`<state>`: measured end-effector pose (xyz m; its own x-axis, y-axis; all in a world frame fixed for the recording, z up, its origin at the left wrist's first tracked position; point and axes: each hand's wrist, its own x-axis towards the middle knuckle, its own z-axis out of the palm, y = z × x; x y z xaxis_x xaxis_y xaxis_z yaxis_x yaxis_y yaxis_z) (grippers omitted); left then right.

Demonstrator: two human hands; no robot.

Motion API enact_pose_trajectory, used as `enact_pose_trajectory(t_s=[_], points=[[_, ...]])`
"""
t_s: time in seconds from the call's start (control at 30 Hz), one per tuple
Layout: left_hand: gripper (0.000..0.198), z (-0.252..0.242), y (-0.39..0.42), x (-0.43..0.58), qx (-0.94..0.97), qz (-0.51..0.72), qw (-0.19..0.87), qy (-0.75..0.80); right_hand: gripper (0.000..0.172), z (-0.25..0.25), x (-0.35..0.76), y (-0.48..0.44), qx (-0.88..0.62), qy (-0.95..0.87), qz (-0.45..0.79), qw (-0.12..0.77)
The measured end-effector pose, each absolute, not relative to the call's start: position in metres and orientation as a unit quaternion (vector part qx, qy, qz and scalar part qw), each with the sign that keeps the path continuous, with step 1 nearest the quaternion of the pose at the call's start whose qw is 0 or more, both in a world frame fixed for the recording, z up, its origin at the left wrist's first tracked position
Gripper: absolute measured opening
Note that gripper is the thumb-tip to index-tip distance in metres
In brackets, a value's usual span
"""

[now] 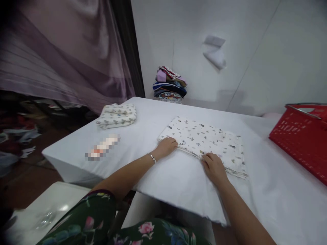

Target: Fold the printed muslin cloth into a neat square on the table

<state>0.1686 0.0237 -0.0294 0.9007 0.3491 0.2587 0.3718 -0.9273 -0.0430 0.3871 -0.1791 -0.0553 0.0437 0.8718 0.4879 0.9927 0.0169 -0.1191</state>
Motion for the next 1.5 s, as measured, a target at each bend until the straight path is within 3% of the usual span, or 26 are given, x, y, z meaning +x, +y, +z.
enact_pose_trajectory(t_s=[0.6,1.03,1.5], points=[[0.028,-0.024,0.061,0.108,-0.893,-0.166,-0.039,-0.416,0.029,-0.057,0.386,-0.176,-0.706,-0.653,-0.130,0.242],[0.028,-0.032,0.071,0.115,-0.857,-0.201,-0.115,-0.460,0.027,-0.058,0.386,-0.175,-0.701,-0.659,-0.124,0.244],[0.032,-0.028,0.067,0.115,-0.870,-0.178,-0.079,-0.453,0.023,-0.056,0.385,-0.173,-0.707,-0.654,-0.113,0.244]])
